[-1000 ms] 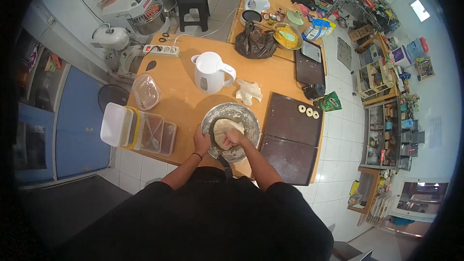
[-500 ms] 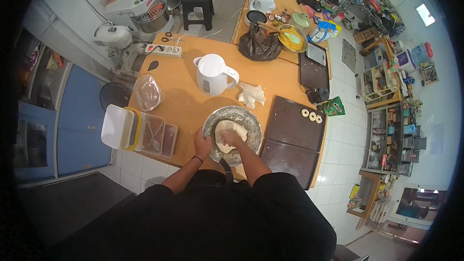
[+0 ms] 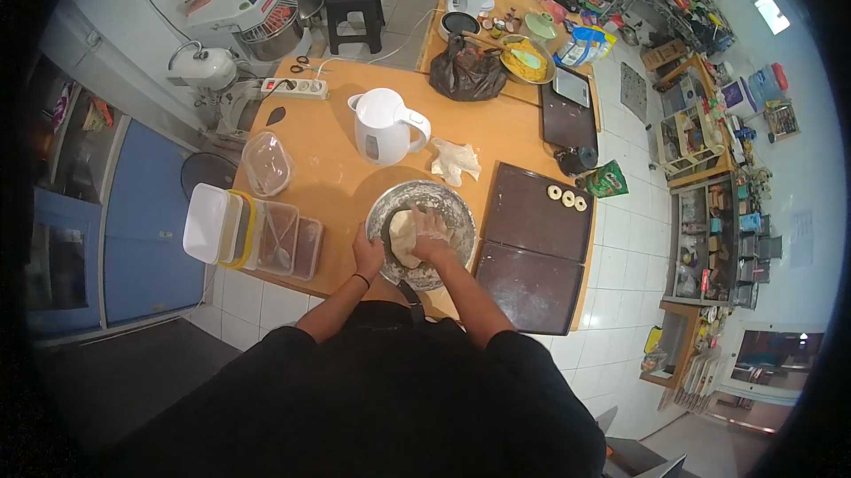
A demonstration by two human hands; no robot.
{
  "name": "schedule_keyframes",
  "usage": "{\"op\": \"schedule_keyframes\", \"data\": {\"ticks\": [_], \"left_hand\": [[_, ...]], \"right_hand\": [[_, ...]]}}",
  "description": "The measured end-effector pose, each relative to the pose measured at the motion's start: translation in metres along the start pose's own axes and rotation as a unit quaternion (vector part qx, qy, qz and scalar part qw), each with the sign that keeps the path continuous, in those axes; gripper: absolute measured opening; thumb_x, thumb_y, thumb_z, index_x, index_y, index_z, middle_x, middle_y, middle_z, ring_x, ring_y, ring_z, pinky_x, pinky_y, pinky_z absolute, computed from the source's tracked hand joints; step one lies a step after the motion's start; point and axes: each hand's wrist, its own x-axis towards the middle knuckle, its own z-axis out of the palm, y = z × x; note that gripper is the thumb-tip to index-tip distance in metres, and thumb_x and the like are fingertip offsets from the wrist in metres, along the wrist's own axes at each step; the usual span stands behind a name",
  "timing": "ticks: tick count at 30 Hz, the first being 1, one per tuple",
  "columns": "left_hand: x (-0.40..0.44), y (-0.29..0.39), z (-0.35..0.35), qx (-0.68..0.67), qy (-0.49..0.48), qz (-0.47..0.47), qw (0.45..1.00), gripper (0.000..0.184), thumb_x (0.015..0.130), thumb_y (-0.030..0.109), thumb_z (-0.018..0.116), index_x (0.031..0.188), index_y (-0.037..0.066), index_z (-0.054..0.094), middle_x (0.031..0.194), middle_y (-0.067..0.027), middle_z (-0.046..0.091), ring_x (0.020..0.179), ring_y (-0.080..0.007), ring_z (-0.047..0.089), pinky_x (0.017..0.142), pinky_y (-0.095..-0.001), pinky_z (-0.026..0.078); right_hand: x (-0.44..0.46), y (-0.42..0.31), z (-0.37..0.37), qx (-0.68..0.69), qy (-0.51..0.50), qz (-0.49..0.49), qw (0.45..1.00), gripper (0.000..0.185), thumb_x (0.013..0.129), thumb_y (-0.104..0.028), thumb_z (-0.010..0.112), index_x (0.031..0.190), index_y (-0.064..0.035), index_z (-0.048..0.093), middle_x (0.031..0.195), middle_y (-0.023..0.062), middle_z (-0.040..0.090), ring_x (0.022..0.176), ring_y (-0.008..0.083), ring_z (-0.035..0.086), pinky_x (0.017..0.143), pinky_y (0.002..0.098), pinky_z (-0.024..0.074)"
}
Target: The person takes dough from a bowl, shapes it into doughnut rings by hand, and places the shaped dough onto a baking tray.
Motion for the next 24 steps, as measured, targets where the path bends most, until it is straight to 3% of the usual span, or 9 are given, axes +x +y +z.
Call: {"op": "schedule_keyframes", "data": {"ticks": [1,5,7,10,16,17,19,24], "left_hand": [[-0.001,0.003,-0.001,0.0,-0.003,0.002,1.0,0.041,0.076,-0.002,0.048,0.116,-0.004,0.054,0.1,-0.0254,0.064,0.095,-0.0417,0.062,0.085,-0.043,0.048],[-0.002,0.009,-0.002,0.022,0.01,0.022,0.999,0.04,0.077,-0.002,0.047,0.116,-0.003,0.055,0.101,-0.0254,0.064,0.097,-0.0406,0.063,0.086,-0.0419,0.048],[-0.002,0.003,-0.002,0.029,0.02,0.03,0.999,0.04,0.077,-0.002,0.047,0.116,-0.003,0.055,0.1,-0.025,0.065,0.097,-0.04,0.063,0.086,-0.0414,0.048],[0.002,0.0,0.001,0.015,0.003,0.014,1.0,0.04,0.077,-0.002,0.048,0.116,-0.002,0.055,0.101,-0.025,0.065,0.097,-0.0391,0.064,0.086,-0.0413,0.049],[0.001,0.0,0.001,-0.025,0.007,0.007,1.0,0.035,0.076,-0.001,0.048,0.11,-0.002,0.056,0.099,-0.0255,0.063,0.097,-0.0421,0.06,0.087,-0.0454,0.046],[0.001,0.002,0.001,-0.019,0.001,0.006,1.0,0.036,0.076,-0.001,0.048,0.111,-0.002,0.056,0.099,-0.0253,0.063,0.097,-0.0421,0.06,0.087,-0.0454,0.046],[0.001,0.007,-0.003,-0.014,0.0,0.004,1.0,0.036,0.076,-0.001,0.048,0.111,-0.002,0.056,0.099,-0.0251,0.063,0.097,-0.042,0.06,0.088,-0.0454,0.046],[0.002,0.002,-0.001,-0.001,-0.003,0.02,1.0,0.036,0.076,-0.001,0.049,0.111,-0.001,0.056,0.099,-0.0251,0.063,0.097,-0.0422,0.06,0.087,-0.046,0.046]], "right_hand": [[0.002,-0.001,-0.005,-0.021,-0.096,0.0,0.995,0.113,0.061,-0.035,0.085,0.15,-0.0221,0.016,0.15,0.0175,0.021,0.135,0.0426,0.025,0.096,0.061,0.0392],[0.004,-0.003,0.007,-0.064,-0.039,-0.005,0.997,0.118,0.055,-0.041,0.087,0.149,-0.0251,0.017,0.143,0.0189,0.031,0.13,0.0412,0.033,0.092,0.0633,0.0404],[0.005,-0.002,0.001,0.004,-0.07,-0.007,0.997,0.112,0.057,-0.041,0.085,0.148,-0.0246,0.02,0.133,0.0183,0.037,0.126,0.0404,0.036,0.091,0.0623,0.042],[0.003,-0.002,0.007,-0.022,-0.05,0.006,0.998,0.104,0.061,-0.04,0.083,0.145,-0.0226,0.025,0.128,0.0173,0.04,0.122,0.0405,0.04,0.089,0.0574,0.0456],[0.026,0.024,0.051,0.048,-0.035,-0.007,0.998,0.085,0.067,-0.037,0.078,0.138,-0.0155,0.036,0.127,0.019,0.051,0.118,0.037,0.052,0.094,0.0452,0.0468],[0.029,0.029,0.053,0.047,-0.033,-0.007,0.998,0.085,0.067,-0.037,0.078,0.138,-0.0155,0.036,0.127,0.019,0.051,0.118,0.037,0.052,0.094,0.0452,0.0468],[0.03,0.028,0.044,0.145,-0.148,0.037,0.978,0.077,0.072,-0.038,0.073,0.137,-0.0119,0.04,0.128,0.0195,0.054,0.119,0.0353,0.052,0.097,0.0442,0.0443],[0.028,0.031,0.063,0.11,-0.14,0.043,0.983,0.074,0.076,-0.042,0.066,0.138,-0.0101,0.04,0.128,0.0196,0.055,0.121,0.0357,0.051,0.101,0.0446,0.0404]]}}
